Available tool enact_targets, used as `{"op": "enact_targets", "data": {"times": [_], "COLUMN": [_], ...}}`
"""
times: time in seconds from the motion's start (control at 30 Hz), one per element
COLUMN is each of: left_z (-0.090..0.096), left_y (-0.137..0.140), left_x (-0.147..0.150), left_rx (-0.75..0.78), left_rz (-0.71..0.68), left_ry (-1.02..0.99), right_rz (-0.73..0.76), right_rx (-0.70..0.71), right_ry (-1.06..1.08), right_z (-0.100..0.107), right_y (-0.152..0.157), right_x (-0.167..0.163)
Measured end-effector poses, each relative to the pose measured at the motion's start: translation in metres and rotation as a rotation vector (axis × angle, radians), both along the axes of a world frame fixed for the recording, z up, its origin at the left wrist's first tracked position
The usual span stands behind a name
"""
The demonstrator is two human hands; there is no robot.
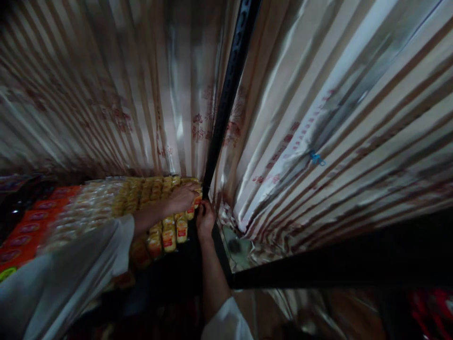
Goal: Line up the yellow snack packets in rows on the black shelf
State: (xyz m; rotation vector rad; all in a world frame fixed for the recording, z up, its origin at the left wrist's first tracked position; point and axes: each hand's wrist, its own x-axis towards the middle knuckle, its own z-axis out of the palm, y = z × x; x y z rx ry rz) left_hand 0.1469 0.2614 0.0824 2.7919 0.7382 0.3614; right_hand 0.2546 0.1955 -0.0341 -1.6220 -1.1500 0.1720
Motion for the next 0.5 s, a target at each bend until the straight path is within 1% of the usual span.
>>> {"op": "enact_targets", "data": {"times": [0.1, 0.13, 0.17, 0.27, 0.33, 0.37, 0.4, 0.43, 0.47, 0.5], "left_z": [0.018, 0.024, 0.03, 0.047, 0.058, 0.062, 0.063, 0.061, 0.055, 0.043], "left_y": [-0.02, -0.03, -0.042, -0.088, -0.123, -0.141, -0.159, -0.176, -0.192, -0.207], "left_x": [-0.008, -0.012, -0.017, -0.042, -0.067, -0.082, -0.098, -0.113, -0.129, -0.143], "left_rx": [0.04, 0.029, -0.001, -0.162, -0.258, -0.331, -0.434, -0.55, -0.67, -0.767], "left_rz": [0.034, 0.054, 0.071, 0.035, -0.072, -0.142, -0.249, -0.335, -0.407, -0.417], "left_ry": [0.033, 0.025, 0.008, -0.035, -0.048, -0.056, -0.037, 0.007, 0.079, 0.154], "right_rz": [-0.01, -0.016, -0.027, -0.057, -0.023, -0.024, -0.01, 0.024, 0.07, 0.14], "right_rx": [0.008, 0.015, 0.028, 0.099, 0.125, 0.126, 0.105, 0.071, 0.038, -0.021], "right_ry": [-0.012, -0.001, 0.021, 0.176, 0.31, 0.36, 0.381, 0.382, 0.376, 0.359], "right_z": [0.013, 0.02, 0.026, 0.046, 0.054, 0.055, 0.055, 0.053, 0.05, 0.045], "right_y": [-0.014, -0.022, -0.031, -0.07, -0.103, -0.121, -0.14, -0.158, -0.175, -0.19], "right_x": [-0.008, -0.013, -0.019, -0.041, -0.058, -0.067, -0.076, -0.085, -0.094, -0.103]}}
